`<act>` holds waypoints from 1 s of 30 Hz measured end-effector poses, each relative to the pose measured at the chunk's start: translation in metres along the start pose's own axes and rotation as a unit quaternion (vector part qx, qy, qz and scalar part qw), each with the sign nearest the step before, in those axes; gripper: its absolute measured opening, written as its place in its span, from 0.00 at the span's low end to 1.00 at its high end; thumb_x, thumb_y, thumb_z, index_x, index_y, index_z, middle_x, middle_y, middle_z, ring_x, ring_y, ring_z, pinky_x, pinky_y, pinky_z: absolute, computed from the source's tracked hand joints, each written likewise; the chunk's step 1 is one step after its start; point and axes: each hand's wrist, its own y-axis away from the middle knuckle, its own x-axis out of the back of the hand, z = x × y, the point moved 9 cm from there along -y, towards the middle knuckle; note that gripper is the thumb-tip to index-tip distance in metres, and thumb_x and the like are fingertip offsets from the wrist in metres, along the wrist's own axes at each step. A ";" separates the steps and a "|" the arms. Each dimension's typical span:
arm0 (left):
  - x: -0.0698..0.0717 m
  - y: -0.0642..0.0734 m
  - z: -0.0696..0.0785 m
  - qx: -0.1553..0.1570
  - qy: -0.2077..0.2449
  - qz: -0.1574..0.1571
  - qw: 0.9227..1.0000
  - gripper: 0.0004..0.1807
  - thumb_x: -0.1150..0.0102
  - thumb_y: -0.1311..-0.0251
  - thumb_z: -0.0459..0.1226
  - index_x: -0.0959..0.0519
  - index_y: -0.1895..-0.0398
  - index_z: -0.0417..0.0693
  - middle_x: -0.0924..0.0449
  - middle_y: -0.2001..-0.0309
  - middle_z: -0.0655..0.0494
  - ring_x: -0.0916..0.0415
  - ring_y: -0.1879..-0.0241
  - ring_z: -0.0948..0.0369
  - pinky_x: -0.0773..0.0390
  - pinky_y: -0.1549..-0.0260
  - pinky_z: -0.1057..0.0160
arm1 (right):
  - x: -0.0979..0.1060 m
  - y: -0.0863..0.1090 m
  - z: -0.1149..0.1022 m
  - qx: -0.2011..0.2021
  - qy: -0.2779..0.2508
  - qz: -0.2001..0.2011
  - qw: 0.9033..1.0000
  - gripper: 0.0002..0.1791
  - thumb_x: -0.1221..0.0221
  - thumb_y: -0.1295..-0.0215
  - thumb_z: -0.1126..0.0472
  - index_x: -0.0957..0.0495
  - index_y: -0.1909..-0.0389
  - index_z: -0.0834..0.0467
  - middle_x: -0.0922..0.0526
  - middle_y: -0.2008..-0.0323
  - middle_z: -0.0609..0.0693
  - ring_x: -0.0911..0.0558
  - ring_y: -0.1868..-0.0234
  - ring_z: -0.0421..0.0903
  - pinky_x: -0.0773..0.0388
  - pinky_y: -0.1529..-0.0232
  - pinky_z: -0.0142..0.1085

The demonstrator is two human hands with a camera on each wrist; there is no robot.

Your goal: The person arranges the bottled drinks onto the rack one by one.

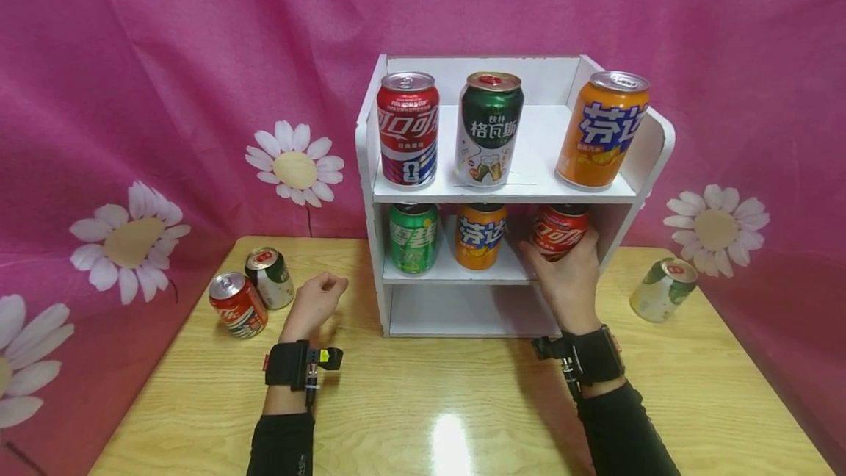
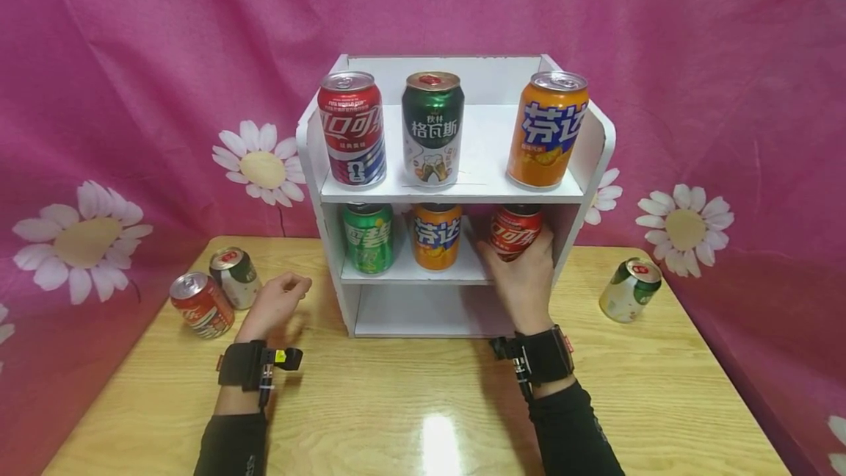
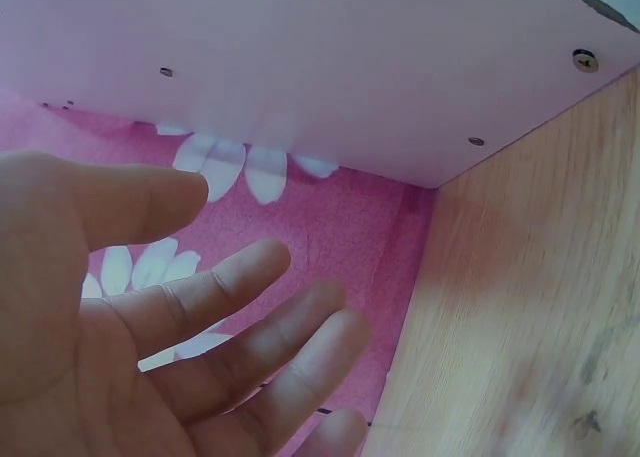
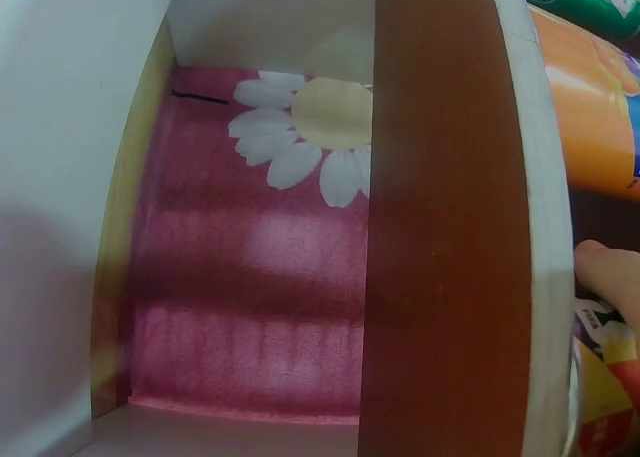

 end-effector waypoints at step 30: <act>0.000 0.000 0.001 0.000 0.000 -0.003 1.000 0.24 0.55 0.31 0.51 0.24 0.49 0.41 0.22 0.52 0.44 0.24 0.58 0.51 0.27 0.59 0.51 | 0.000 0.003 0.002 0.032 -0.012 0.018 0.999 0.47 0.27 0.54 0.52 0.42 0.38 0.66 0.29 0.49 0.64 0.28 0.50 0.58 0.33 0.48 0.53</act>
